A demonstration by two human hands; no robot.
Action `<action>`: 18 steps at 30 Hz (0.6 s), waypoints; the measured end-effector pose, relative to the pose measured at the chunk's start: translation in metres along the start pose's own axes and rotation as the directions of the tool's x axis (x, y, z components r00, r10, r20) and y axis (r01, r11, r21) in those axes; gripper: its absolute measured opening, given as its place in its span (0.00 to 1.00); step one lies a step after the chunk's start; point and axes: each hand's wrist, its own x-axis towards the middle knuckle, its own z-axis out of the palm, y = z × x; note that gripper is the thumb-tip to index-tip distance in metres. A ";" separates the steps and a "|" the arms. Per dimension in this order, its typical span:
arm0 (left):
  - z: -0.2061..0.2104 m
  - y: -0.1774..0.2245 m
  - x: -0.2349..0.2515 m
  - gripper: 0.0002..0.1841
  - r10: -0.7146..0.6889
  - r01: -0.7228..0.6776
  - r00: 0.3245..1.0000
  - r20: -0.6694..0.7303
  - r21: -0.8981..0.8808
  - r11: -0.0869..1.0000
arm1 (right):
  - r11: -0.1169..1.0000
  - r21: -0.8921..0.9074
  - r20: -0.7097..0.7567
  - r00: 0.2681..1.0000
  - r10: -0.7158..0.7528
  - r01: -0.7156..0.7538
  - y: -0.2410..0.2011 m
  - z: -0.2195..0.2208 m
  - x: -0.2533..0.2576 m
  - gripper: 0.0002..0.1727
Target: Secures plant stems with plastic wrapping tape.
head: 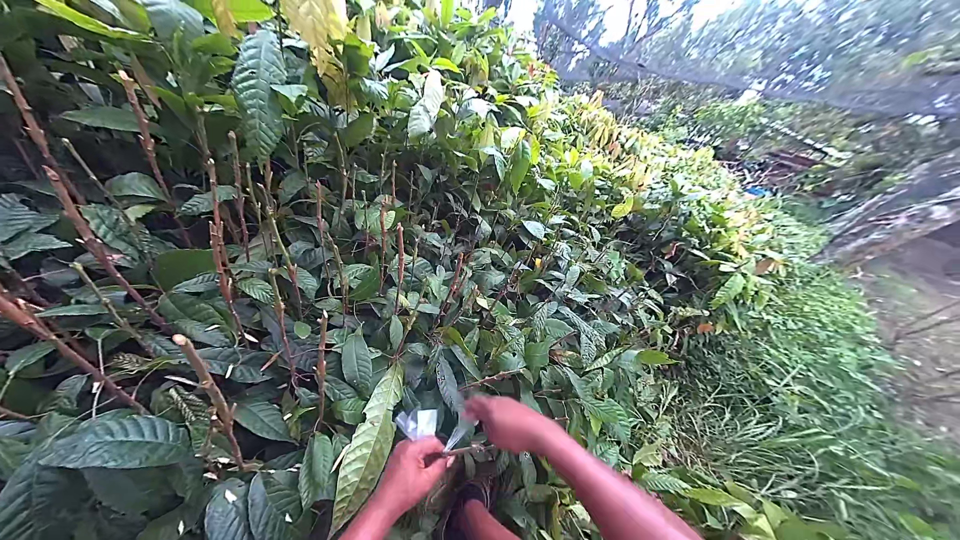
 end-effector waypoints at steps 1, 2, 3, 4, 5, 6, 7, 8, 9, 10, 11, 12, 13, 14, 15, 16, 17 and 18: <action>-0.004 -0.004 0.002 0.10 -0.015 0.013 0.997 -0.082 -0.032 0.999 | 0.995 -0.090 -0.001 0.999 0.038 -0.038 0.002 0.012 -0.003 0.24; -0.008 -0.007 0.004 0.10 -0.060 0.051 0.987 -0.150 -0.065 0.997 | 0.991 -0.127 -0.002 0.999 0.045 -0.044 0.000 0.027 -0.007 0.21; -0.013 -0.006 0.005 0.09 -0.117 0.098 0.974 -0.194 -0.105 0.990 | 0.992 -0.122 -0.006 0.999 0.037 -0.037 -0.002 0.040 -0.011 0.17; -0.016 -0.004 0.007 0.07 -0.173 0.143 0.961 -0.217 -0.146 0.979 | 0.994 -0.099 -0.023 0.999 0.041 -0.044 -0.005 0.049 -0.016 0.16; -0.017 -0.001 0.011 0.06 -0.219 0.180 0.949 -0.228 -0.181 0.967 | 0.995 -0.083 -0.043 0.998 0.054 -0.057 -0.010 0.054 -0.022 0.15; -0.017 0.001 0.014 0.06 -0.250 0.209 0.942 -0.224 -0.190 0.959 | 0.996 -0.072 -0.057 0.997 0.054 -0.058 -0.022 0.058 -0.030 0.15; -0.015 0.005 0.015 0.06 -0.258 0.229 0.945 -0.202 -0.156 0.961 | 0.998 -0.062 -0.062 0.998 0.026 -0.029 -0.039 0.060 -0.038 0.16; -0.012 0.009 0.014 0.08 -0.232 0.222 0.959 -0.163 -0.080 0.972 | 0.999 -0.038 -0.055 0.998 -0.026 0.024 -0.055 0.060 -0.043 0.17; -0.009 0.014 0.011 0.10 -0.183 0.186 0.979 -0.088 0.022 0.982 | 0.995 0.020 -0.062 0.994 -0.092 0.094 -0.066 0.055 -0.045 0.18; -0.006 0.022 0.008 0.13 -0.121 0.119 0.993 0.010 0.124 0.985 | 0.982 0.117 -0.085 0.987 -0.140 0.149 -0.067 0.043 -0.043 0.18; -0.005 0.028 0.005 0.14 -0.063 0.044 0.993 0.101 0.185 0.982 | 0.954 0.230 -0.119 0.978 -0.170 0.194 -0.057 0.028 -0.036 0.18; -0.002 0.026 0.003 0.13 -0.026 -0.004 0.989 0.147 0.199 0.980 | 0.938 0.287 -0.123 0.978 -0.167 0.196 -0.039 0.011 -0.027 0.20; 0.000 0.019 0.002 0.12 0.013 -0.039 0.989 0.145 0.175 0.984 | 0.965 0.228 -0.111 0.988 -0.104 0.127 -0.022 -0.001 -0.020 0.23; -0.001 0.012 0.002 0.12 0.041 -0.055 0.993 0.107 0.132 0.990 | 0.997 0.079 -0.118 0.993 -0.007 0.017 -0.012 -0.003 -0.015 0.24; -0.003 0.010 0.004 0.12 0.047 -0.053 0.997 0.066 0.083 0.995 | 0.996 -0.043 -0.149 0.986 0.068 -0.076 -0.010 0.004 -0.014 0.23; -0.005 0.010 0.004 0.13 0.021 -0.023 0.999 0.048 0.044 0.999 | 0.987 -0.106 -0.172 0.980 0.100 -0.119 -0.011 0.015 -0.017 0.20; -0.008 0.013 0.004 0.14 -0.023 0.022 0.999 0.034 0.022 1.000 | 0.986 -0.118 -0.177 0.979 0.100 -0.122 -0.013 0.026 -0.023 0.18; -0.011 0.016 0.006 0.14 -0.070 0.070 0.997 0.019 0.015 0.997 | 0.993 -0.084 -0.167 0.984 0.069 -0.084 -0.015 0.033 -0.032 0.18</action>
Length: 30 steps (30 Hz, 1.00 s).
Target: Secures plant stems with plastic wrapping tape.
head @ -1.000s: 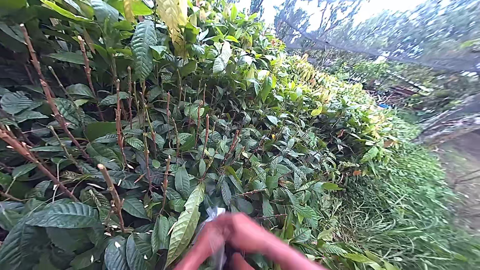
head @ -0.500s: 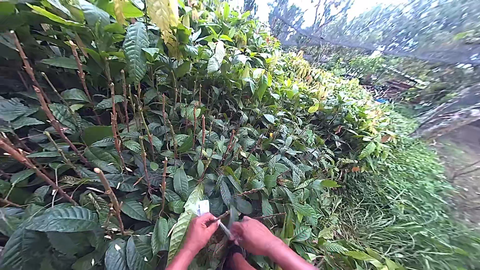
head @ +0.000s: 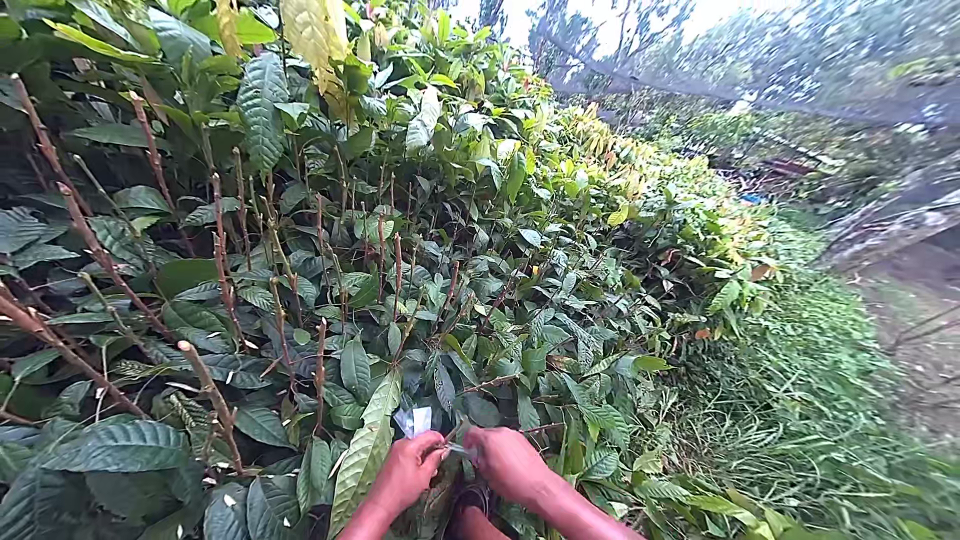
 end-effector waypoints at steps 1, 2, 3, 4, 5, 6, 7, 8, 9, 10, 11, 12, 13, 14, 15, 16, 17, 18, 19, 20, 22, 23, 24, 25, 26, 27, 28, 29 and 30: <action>-0.004 0.002 0.002 0.13 -0.033 0.033 0.999 -0.008 0.005 0.999 | 0.996 0.068 0.026 0.998 -0.058 0.056 -0.004 0.000 -0.012 0.19; -0.006 0.004 0.004 0.13 -0.043 0.044 0.999 -0.007 0.025 0.999 | 0.982 0.144 0.056 0.990 -0.132 0.122 -0.009 -0.004 -0.023 0.21; -0.006 0.005 0.005 0.13 -0.037 0.036 0.999 0.002 0.056 0.998 | 0.952 0.245 0.069 0.976 -0.205 0.183 -0.016 -0.008 -0.030 0.21; -0.002 0.007 0.005 0.13 -0.021 0.019 0.999 0.027 0.094 0.995 | 0.906 0.370 0.068 0.966 -0.248 0.207 -0.020 -0.012 -0.032 0.19; 0.002 0.010 0.005 0.15 -0.009 0.000 0.998 0.066 0.145 0.989 | 0.853 0.483 0.045 0.967 -0.250 0.198 -0.022 -0.017 -0.030 0.17; 0.006 0.012 0.005 0.17 -0.007 -0.016 0.993 0.114 0.200 0.980 | 0.817 0.549 0.021 0.974 -0.227 0.179 -0.017 -0.026 -0.022 0.17; 0.010 0.013 0.005 0.18 -0.005 -0.035 0.987 0.159 0.244 0.969 | 0.839 0.519 0.005 0.981 -0.194 0.163 -0.005 -0.034 -0.012 0.21; 0.011 0.010 0.003 0.17 0.052 -0.088 0.986 0.158 0.230 0.969 | 0.921 0.373 0.006 0.992 -0.126 0.115 0.007 -0.039 -0.002 0.24; 0.009 0.007 0.003 0.16 0.087 -0.110 0.989 0.122 0.196 0.974 | 0.984 0.173 -0.003 0.999 -0.035 0.035 0.013 -0.037 0.002 0.26; 0.005 0.004 0.005 0.16 0.084 -0.097 0.993 0.079 0.165 0.982 | 0.999 0.046 -0.040 0.999 0.012 -0.010 0.010 -0.028 0.000 0.24; 0.000 0.003 0.007 0.16 0.065 -0.071 0.997 0.044 0.152 0.986 | 1.000 0.014 -0.062 0.998 0.010 -0.009 0.001 -0.020 -0.007 0.21; -0.002 0.006 0.007 0.16 0.039 -0.044 0.999 0.033 0.156 0.987 | 0.997 0.076 -0.071 0.997 -0.019 0.024 -0.011 -0.015 -0.016 0.19; -0.002 0.013 0.008 0.16 0.027 -0.035 0.998 0.049 0.179 0.983 | 0.973 0.216 -0.088 0.994 -0.064 0.081 -0.019 -0.016 -0.021 0.17; 0.001 0.020 0.008 0.15 0.034 -0.051 0.996 0.078 0.221 0.974 | 0.919 0.366 -0.132 0.985 -0.107 0.149 -0.019 -0.021 -0.020 0.16; 0.004 0.024 0.007 0.16 0.040 -0.071 0.992 0.123 0.263 0.962 | 0.883 0.434 -0.155 0.980 -0.126 0.182 -0.011 -0.029 -0.016 0.18; 0.007 0.023 0.006 0.16 0.068 -0.104 0.988 0.138 0.276 0.956 | 0.919 0.364 -0.149 0.984 -0.101 0.150 0.000 -0.037 -0.013 0.21; 0.007 0.020 0.007 0.17 0.095 -0.122 0.989 0.111 0.265 0.957 | 0.979 0.190 -0.144 0.988 -0.050 0.077 0.009 -0.040 -0.012 0.24; 0.004 0.018 0.010 0.18 0.099 -0.114 0.992 0.073 0.246 0.963 | 0.999 0.036 -0.176 0.984 -0.024 0.031 0.009 -0.035 -0.014 0.24; 0.000 0.018 0.013 0.18 0.076 -0.086 0.996 0.052 0.225 0.971 | 0.999 -0.030 -0.194 0.981 -0.024 0.018 0.002 -0.027 -0.019 0.21; -0.003 0.022 0.015 0.18 0.041 -0.052 0.998 0.055 0.215 0.975 | 1.000 0.006 -0.201 0.979 -0.027 0.029 -0.008 -0.020 -0.025 0.18; -0.003 0.035 0.016 0.16 0.018 -0.038 0.996 0.088 0.232 0.972 | 0.942 0.313 -0.233 0.971 -0.048 0.122 -0.015 -0.021 -0.025 0.16; 0.000 0.039 0.016 0.16 0.043 -0.066 0.994 0.098 0.255 0.965 | 0.900 0.404 -0.246 0.967 -0.063 0.161 -0.010 -0.028 -0.020 0.18; 0.001 0.038 0.015 0.18 0.062 -0.090 0.992 0.110 0.273 0.958 | 0.923 0.356 -0.238 0.969 -0.060 0.145 -0.001 -0.034 -0.016 0.22; -0.001 0.036 0.015 0.19 0.077 -0.103 0.992 0.104 0.275 0.956 | 0.977 0.191 -0.244 0.969 -0.044 0.093 0.005 -0.036 -0.014 0.25; -0.004 0.035 0.017 0.20 0.080 -0.101 0.993 0.090 0.266 0.959 | 0.998 0.009 -0.290 0.955 -0.053 0.058 0.004 -0.031 -0.015 0.24; -0.007 0.035 0.019 0.20 0.071 -0.089 0.994 0.079 0.255 0.963 | 0.993 -0.105 -0.344 0.935 -0.082 0.048 -0.001 -0.023 -0.018 0.19; -0.008 0.037 0.019 0.20 0.046 -0.066 0.995 0.085 0.246 0.967 | 0.992 -0.115 -0.356 0.930 -0.084 0.046 -0.010 -0.018 -0.023 0.16; -0.008 0.041 0.020 0.19 0.021 -0.046 0.994 0.105 0.241 0.969 | 0.999 -0.009 -0.300 0.953 -0.043 0.043 -0.019 -0.022 -0.027 0.16; -0.007 0.045 0.021 0.18 0.004 -0.036 0.992 0.129 0.245 0.969 | 0.987 0.147 -0.266 0.963 -0.028 0.069 -0.021 -0.028 -0.027 0.16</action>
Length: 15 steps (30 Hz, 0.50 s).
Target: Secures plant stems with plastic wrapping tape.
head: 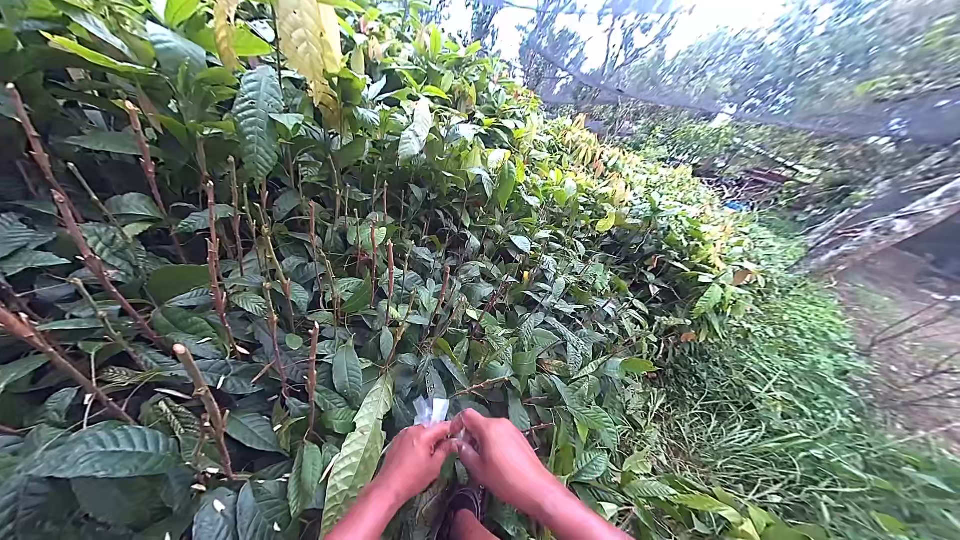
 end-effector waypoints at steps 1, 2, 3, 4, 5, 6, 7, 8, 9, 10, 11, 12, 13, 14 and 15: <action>0.002 0.002 0.000 0.18 0.004 -0.004 1.000 0.024 0.013 1.000 | 0.993 0.122 0.018 1.000 -0.003 0.001 0.004 -0.006 0.005 0.16; 0.003 0.003 0.000 0.19 0.008 -0.009 0.998 0.056 0.029 1.000 | 0.990 0.144 0.043 0.999 -0.012 0.006 0.012 -0.011 0.009 0.19; 0.002 0.003 0.000 0.19 0.019 -0.022 0.997 0.078 0.037 0.999 | 0.998 0.053 0.059 0.998 -0.016 0.013 0.019 -0.014 0.011 0.22; -0.001 0.003 0.001 0.19 0.041 -0.044 0.996 0.080 0.033 0.998 | 0.994 -0.108 0.034 0.999 -0.028 0.031 0.022 -0.012 0.011 0.23; -0.002 0.005 0.002 0.19 0.066 -0.068 0.996 0.067 0.017 0.998 | 0.968 -0.245 -0.023 0.998 -0.067 0.059 0.021 -0.005 0.008 0.19; -0.002 0.008 0.001 0.19 0.086 -0.086 0.995 0.047 -0.003 0.996 | 0.942 -0.325 -0.063 0.992 -0.110 0.084 0.019 0.002 0.006 0.14; 0.001 0.009 0.000 0.19 0.116 -0.116 0.993 0.009 -0.017 0.993 | 0.938 -0.336 -0.060 0.992 -0.111 0.084 0.016 0.005 0.004 0.11; 0.005 0.007 -0.001 0.19 0.155 -0.156 0.987 -0.044 -0.019 0.988 | 0.960 -0.276 0.000 0.999 -0.047 0.045 0.014 0.002 0.005 0.13; 0.009 0.003 -0.002 0.18 0.187 -0.190 0.978 -0.095 -0.023 0.981 | 0.985 -0.173 0.068 0.997 0.024 -0.012 0.017 -0.002 0.007 0.15; 0.012 -0.002 -0.003 0.17 0.205 -0.212 0.970 -0.128 -0.040 0.976 | 0.996 -0.062 0.114 0.991 0.065 -0.058 0.024 -0.005 0.008 0.16; 0.011 -0.006 -0.003 0.17 0.200 -0.210 0.971 -0.135 -0.069 0.975 | 0.996 0.027 0.135 0.987 0.082 -0.086 0.032 -0.007 0.006 0.15; 0.010 -0.010 -0.003 0.17 0.184 -0.199 0.973 -0.137 -0.101 0.975 | 0.992 0.087 0.137 0.988 0.077 -0.089 0.038 -0.009 0.000 0.15; 0.006 -0.013 -0.002 0.17 0.164 -0.183 0.977 -0.139 -0.132 0.974 | 0.988 0.130 0.137 0.989 0.061 -0.079 0.040 -0.011 -0.009 0.14; 0.003 -0.014 -0.001 0.17 0.145 -0.166 0.980 -0.137 -0.156 0.974 | 0.985 0.165 0.134 0.990 0.036 -0.058 0.038 -0.014 -0.018 0.14; 0.000 -0.014 0.001 0.17 0.135 -0.157 0.982 -0.133 -0.169 0.973 | 0.981 0.193 0.125 0.992 0.003 -0.027 0.033 -0.016 -0.027 0.14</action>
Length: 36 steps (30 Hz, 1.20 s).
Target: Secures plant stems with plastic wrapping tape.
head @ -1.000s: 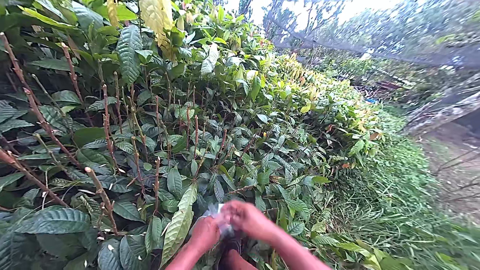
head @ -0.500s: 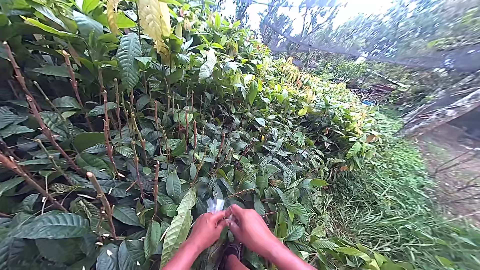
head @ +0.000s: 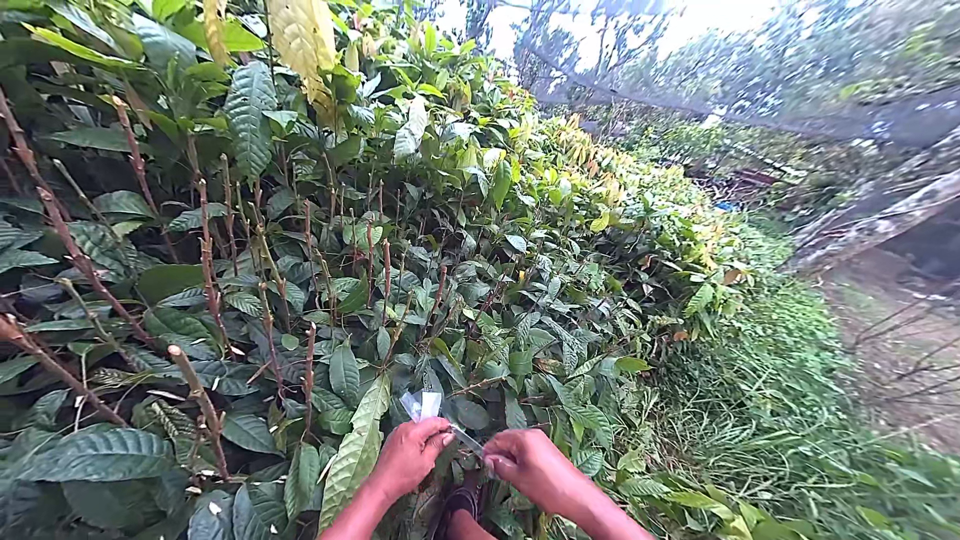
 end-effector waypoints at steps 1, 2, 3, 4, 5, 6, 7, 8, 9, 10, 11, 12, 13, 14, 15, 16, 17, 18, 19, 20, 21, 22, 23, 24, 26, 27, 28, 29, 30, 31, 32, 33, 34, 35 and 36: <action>0.001 0.002 0.001 0.17 -0.008 0.008 1.000 0.009 0.001 1.000 | 0.999 0.013 -0.001 0.999 -0.041 0.041 -0.007 0.000 -0.006 0.15; 0.004 0.006 0.002 0.17 -0.018 0.017 1.000 0.024 0.010 1.000 | 0.997 0.009 -0.010 0.997 -0.082 0.082 -0.015 0.000 -0.007 0.15; 0.009 0.012 0.002 0.17 -0.027 0.025 0.998 0.061 0.041 0.999 | 0.994 -0.019 -0.017 0.994 -0.109 0.109 -0.021 -0.001 -0.003 0.14; 0.013 0.019 0.002 0.17 -0.034 0.024 0.993 0.110 0.091 0.996 | 0.991 -0.077 -0.034 0.993 -0.116 0.113 -0.021 -0.003 0.006 0.14; 0.016 0.025 0.001 0.17 -0.042 0.018 0.984 0.171 0.143 0.990 | 0.985 -0.151 -0.053 0.994 -0.094 0.085 -0.015 -0.004 0.018 0.14; 0.017 0.027 0.000 0.17 -0.043 0.005 0.975 0.218 0.174 0.985 | 0.975 -0.223 -0.068 0.997 -0.042 0.026 -0.006 -0.004 0.029 0.14; 0.017 0.027 -0.001 0.17 -0.048 0.009 0.970 0.239 0.163 0.987 | 0.960 -0.277 -0.071 0.997 0.023 -0.042 0.005 -0.001 0.038 0.15; 0.014 0.026 0.000 0.17 -0.070 0.042 0.971 0.227 0.127 0.991 | 0.946 -0.311 -0.056 0.995 0.080 -0.093 0.011 0.007 0.040 0.17; 0.009 0.024 0.002 0.17 -0.100 0.087 0.977 0.187 0.076 0.993 | 0.933 -0.343 -0.027 0.994 0.105 -0.107 0.007 0.019 0.036 0.17; 0.006 0.023 0.005 0.15 -0.122 0.119 0.983 0.136 0.026 0.993 | 0.920 -0.383 -0.005 0.996 0.091 -0.086 -0.006 0.030 0.029 0.17; 0.005 0.023 0.007 0.14 -0.131 0.133 0.986 0.102 -0.010 0.991 | 0.901 -0.431 -0.003 0.999 0.044 -0.042 -0.022 0.040 0.022 0.17; 0.007 0.024 0.007 0.14 -0.127 0.130 0.988 0.092 -0.033 0.991 | 0.877 -0.481 -0.027 1.000 -0.008 -0.006 -0.031 0.043 0.020 0.16; 0.010 0.027 0.007 0.14 -0.116 0.120 0.988 0.099 -0.041 0.992 | 0.868 -0.497 -0.048 0.999 -0.014 -0.011 -0.035 0.036 0.025 0.16; 0.013 0.028 0.006 0.13 -0.100 0.106 0.988 0.119 -0.047 0.993 | 0.875 -0.481 -0.065 0.998 0.018 -0.047 -0.030 0.023 0.034 0.15; 0.013 0.028 0.004 0.13 -0.091 0.099 0.987 0.130 -0.061 0.993 | 0.880 -0.465 -0.076 0.995 0.067 -0.094 -0.018 0.013 0.044 0.16; 0.012 0.027 0.002 0.13 -0.104 0.114 0.989 0.108 -0.088 0.990 | 0.886 -0.446 -0.068 0.991 0.111 -0.130 -0.004 0.008 0.049 0.18; 0.009 0.025 0.002 0.13 -0.130 0.137 0.989 0.064 -0.121 0.983 | 0.897 -0.422 -0.049 0.991 0.125 -0.134 0.001 0.012 0.046 0.18; 0.006 0.022 0.004 0.12 -0.149 0.150 0.989 0.017 -0.152 0.977 | 0.907 -0.407 -0.022 0.994 0.106 -0.106 -0.005 0.023 0.038 0.17; 0.006 0.019 0.006 0.11 -0.149 0.144 0.989 -0.021 -0.164 0.976 | 0.912 -0.407 -0.006 0.999 0.050 -0.048 -0.017 0.035 0.028 0.16; 0.008 0.016 0.007 0.11 -0.132 0.125 0.990 -0.039 -0.157 0.980 | 0.903 -0.428 -0.021 0.999 -0.028 0.016 -0.029 0.045 0.023 0.15; 0.010 0.016 0.007 0.11 -0.116 0.108 0.992 -0.043 -0.150 0.983 | 0.886 -0.460 -0.064 0.993 -0.097 0.056 -0.035 0.045 0.024 0.14; 0.013 0.018 0.007 0.10 -0.116 0.108 0.992 -0.040 -0.160 0.981 | 0.881 -0.469 -0.085 0.990 -0.110 0.058 -0.037 0.034 0.031 0.14; 0.014 0.017 0.005 0.09 -0.124 0.118 0.992 -0.023 -0.193 0.974 | 0.887 -0.459 -0.086 0.992 -0.096 0.047 -0.029 0.019 0.042 0.14; 0.012 0.016 0.003 0.09 -0.146 0.138 0.989 -0.017 -0.246 0.960 | 0.892 -0.449 -0.080 0.993 -0.091 0.046 -0.014 0.009 0.053 0.15; 0.008 0.011 0.002 0.08 -0.212 0.163 0.972 -0.101 -0.360 0.918 | 0.908 -0.407 -0.055 0.990 -0.130 0.097 0.003 0.026 0.054 0.16; 0.005 0.010 0.005 0.08 -0.234 0.159 0.960 -0.152 -0.393 0.906 | 0.912 -0.377 -0.040 0.980 -0.193 0.164 -0.005 0.048 0.042 0.13; 0.004 0.008 0.009 0.07 -0.239 0.149 0.953 -0.187 -0.396 0.906 | 0.898 -0.354 -0.028 0.957 -0.288 0.260 -0.016 0.074 0.030 0.11; 0.004 0.008 0.011 0.07 -0.229 0.141 0.952 -0.205 -0.371 0.918 | 0.877 -0.339 0.021 0.934 -0.356 0.341 -0.027 0.092 0.021 0.10; 0.005 0.008 0.011 0.08 -0.204 0.128 0.956 -0.210 -0.327 0.936 | 0.859 -0.344 0.106 0.925 -0.366 0.379 -0.038 0.097 0.017 0.11; 0.007 0.007 0.009 0.08 -0.166 0.108 0.965 -0.202 -0.272 0.956 | 0.859 -0.357 0.140 0.930 -0.339 0.367 -0.045 0.089 0.018 0.11; 0.009 0.007 0.005 0.09 -0.121 0.080 0.976 -0.181 -0.220 0.972 | 0.886 -0.332 0.111 0.946 -0.304 0.324 -0.045 0.073 0.025 0.11; 0.009 0.009 0.001 0.11 -0.100 0.069 0.983 -0.153 -0.192 0.979 | 0.925 -0.274 0.020 0.964 -0.266 0.262 -0.040 0.052 0.035 0.13; 0.009 0.009 -0.001 0.12 -0.101 0.073 0.987 -0.128 -0.213 0.974 | 0.962 -0.194 -0.103 0.971 -0.217 0.194 -0.030 0.033 0.046 0.13; 0.009 0.009 -0.003 0.17 -0.097 0.069 0.990 -0.103 -0.249 0.966 | 0.989 -0.068 -0.207 0.968 -0.141 0.130 -0.016 0.020 0.056 0.14; 0.009 0.008 -0.005 0.22 -0.101 0.066 0.990 -0.103 -0.297 0.953 | 0.992 0.107 -0.243 0.969 -0.043 0.071 -0.001 0.017 0.065 0.14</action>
